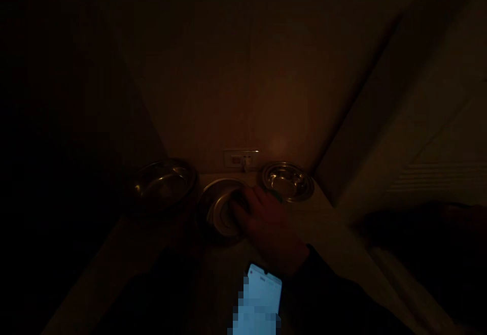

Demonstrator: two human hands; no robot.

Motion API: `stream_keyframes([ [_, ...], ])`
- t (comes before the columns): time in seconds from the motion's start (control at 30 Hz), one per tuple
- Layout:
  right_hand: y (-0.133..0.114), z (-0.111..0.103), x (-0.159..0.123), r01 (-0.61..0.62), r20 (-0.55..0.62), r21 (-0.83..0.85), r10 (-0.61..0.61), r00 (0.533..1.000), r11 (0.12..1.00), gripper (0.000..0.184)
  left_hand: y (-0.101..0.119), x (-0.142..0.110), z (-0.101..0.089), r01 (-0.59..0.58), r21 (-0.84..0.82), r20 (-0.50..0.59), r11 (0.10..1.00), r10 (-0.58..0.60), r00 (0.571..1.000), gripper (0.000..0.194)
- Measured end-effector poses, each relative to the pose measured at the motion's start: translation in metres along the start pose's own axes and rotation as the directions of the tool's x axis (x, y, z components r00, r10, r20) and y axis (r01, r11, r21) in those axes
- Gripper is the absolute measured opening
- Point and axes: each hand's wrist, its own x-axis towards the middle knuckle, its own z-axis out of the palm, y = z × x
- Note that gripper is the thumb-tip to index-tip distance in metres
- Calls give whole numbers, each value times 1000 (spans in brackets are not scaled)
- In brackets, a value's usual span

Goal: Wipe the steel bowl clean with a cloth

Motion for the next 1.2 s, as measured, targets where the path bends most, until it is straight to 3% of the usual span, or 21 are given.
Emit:
stream_keyframes([
  [0.23, 8, 7, -28, -28, 17, -17, 29, 999, 999, 32, 4, -4, 2, -49, 29, -53, 998, 50, 997, 33],
  [0.5, 2, 6, -2, -60, -2, -18, 60, 998, 998, 25, 2, 7, -15, -6, 55, 20, 998, 5, 1000, 37],
  [0.67, -11, -3, 2, -18, 25, 32, 17, 1000, 999, 26, 2, 14, -39, -117, 46, 0, 992, 117, 993, 31],
  [0.77, -13, -5, 0, 9, 25, 51, -10, 1000, 999, 28, 2, 17, -47, -127, 49, -7, 991, 127, 992, 31],
  [0.93, -10, -2, 3, -47, 25, 41, 46, 999, 998, 28, -1, 15, -32, -83, 51, 18, 995, 82, 996, 33],
  [1.07, -17, -5, 6, 10, 56, 80, -15, 998, 997, 28, -4, 10, -19, -18, 42, 67, 999, 15, 998, 40],
  [1.2, -19, -6, 4, 30, 57, 110, -36, 998, 994, 29, -1, 7, -17, -23, 21, 95, 1000, 21, 995, 45],
])
